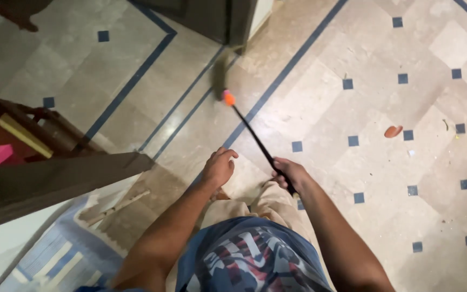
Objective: The recorder uses a broom to sweep dust and debris from the floor across several rooms.
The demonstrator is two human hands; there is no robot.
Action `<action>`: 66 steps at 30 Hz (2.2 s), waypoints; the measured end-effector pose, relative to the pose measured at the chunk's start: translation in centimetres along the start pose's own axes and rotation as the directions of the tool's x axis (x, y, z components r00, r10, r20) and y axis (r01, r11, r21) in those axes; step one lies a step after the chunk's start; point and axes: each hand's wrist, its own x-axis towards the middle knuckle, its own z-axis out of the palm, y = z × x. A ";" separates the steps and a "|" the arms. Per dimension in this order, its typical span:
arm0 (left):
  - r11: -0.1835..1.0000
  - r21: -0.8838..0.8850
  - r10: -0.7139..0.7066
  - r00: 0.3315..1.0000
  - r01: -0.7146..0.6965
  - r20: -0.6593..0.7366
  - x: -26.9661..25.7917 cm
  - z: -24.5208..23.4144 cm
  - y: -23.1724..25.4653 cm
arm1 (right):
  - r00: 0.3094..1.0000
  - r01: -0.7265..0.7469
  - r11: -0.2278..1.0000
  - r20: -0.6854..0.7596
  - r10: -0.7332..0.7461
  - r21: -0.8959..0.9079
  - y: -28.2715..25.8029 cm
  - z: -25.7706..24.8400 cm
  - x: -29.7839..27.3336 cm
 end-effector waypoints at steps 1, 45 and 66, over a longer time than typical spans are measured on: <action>1.000 -0.012 0.014 1.000 -0.014 -0.012 0.4 0.4 1.4 | 1.000 -0.017 0.999 -0.009 0.016 -0.052 -1.0 -0.6 0.9; 0.882 0.053 0.310 0.661 -0.468 0.683 42.0 13.0 28.9 | 0.691 0.192 0.971 -0.722 -0.033 0.140 -19.4 -24.4 -19.6; 0.770 0.032 0.356 0.470 -0.638 0.808 48.3 13.5 35.9 | 0.513 -0.074 0.984 -0.840 0.176 0.160 -15.8 -21.7 -16.7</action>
